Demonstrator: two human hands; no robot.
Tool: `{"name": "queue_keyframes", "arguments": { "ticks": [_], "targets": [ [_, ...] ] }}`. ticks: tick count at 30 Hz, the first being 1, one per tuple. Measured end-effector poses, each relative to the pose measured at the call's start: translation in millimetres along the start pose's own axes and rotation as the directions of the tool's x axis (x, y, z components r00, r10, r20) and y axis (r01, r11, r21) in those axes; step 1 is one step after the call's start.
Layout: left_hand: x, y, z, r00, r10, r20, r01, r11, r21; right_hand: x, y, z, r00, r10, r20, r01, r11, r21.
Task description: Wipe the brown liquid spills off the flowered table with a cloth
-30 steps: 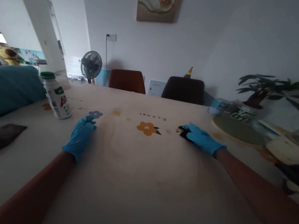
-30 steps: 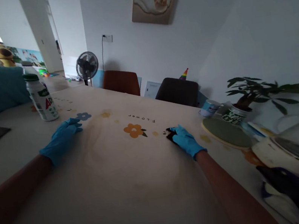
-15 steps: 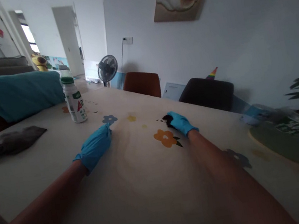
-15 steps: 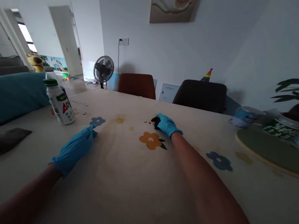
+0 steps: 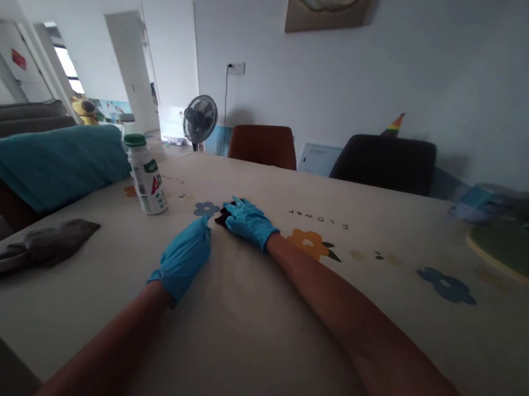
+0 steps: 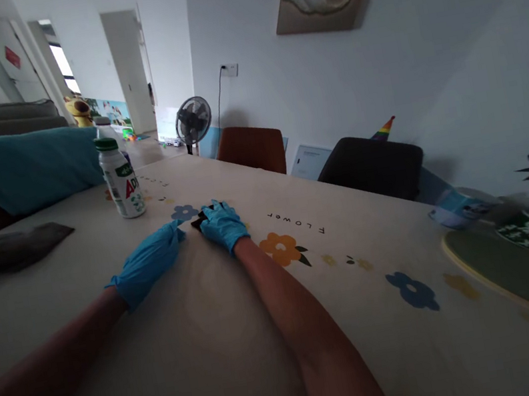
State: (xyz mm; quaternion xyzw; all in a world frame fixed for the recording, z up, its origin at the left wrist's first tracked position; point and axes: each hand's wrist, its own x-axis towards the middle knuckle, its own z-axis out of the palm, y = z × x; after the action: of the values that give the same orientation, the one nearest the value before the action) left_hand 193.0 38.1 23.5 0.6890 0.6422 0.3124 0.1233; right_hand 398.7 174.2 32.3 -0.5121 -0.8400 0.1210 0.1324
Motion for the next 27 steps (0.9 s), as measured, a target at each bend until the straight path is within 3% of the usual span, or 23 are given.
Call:
{"name": "queue_keyframes", "arguments": {
  "ticks": [6, 12, 19, 27],
  "targets": [
    [3, 5, -6.7, 0.996, -0.054, 0.067, 0.055, 0.998, -0.018, 24, 17, -2, 0.993, 0.116, -0.031, -0.117, 0.992, -0.040],
    [-2, 8, -7.7, 0.999, -0.040, 0.034, 0.042, 0.996, -0.072, 33, 80, -36, 0.934, 0.339, -0.109, -0.346, 0.937, -0.050],
    [-1, 9, -6.0, 0.997, -0.060, 0.054, 0.064, 0.995, -0.079, -23, 164, -72, 0.828, 0.526, -0.195, -0.548, 0.833, -0.077],
    [9, -1, 1.6, 1.000, -0.011, -0.002, 0.011, 0.997, -0.072, -109, 215, -99, 0.756, 0.607, -0.246, -0.644, 0.756, -0.113]
  ]
}}
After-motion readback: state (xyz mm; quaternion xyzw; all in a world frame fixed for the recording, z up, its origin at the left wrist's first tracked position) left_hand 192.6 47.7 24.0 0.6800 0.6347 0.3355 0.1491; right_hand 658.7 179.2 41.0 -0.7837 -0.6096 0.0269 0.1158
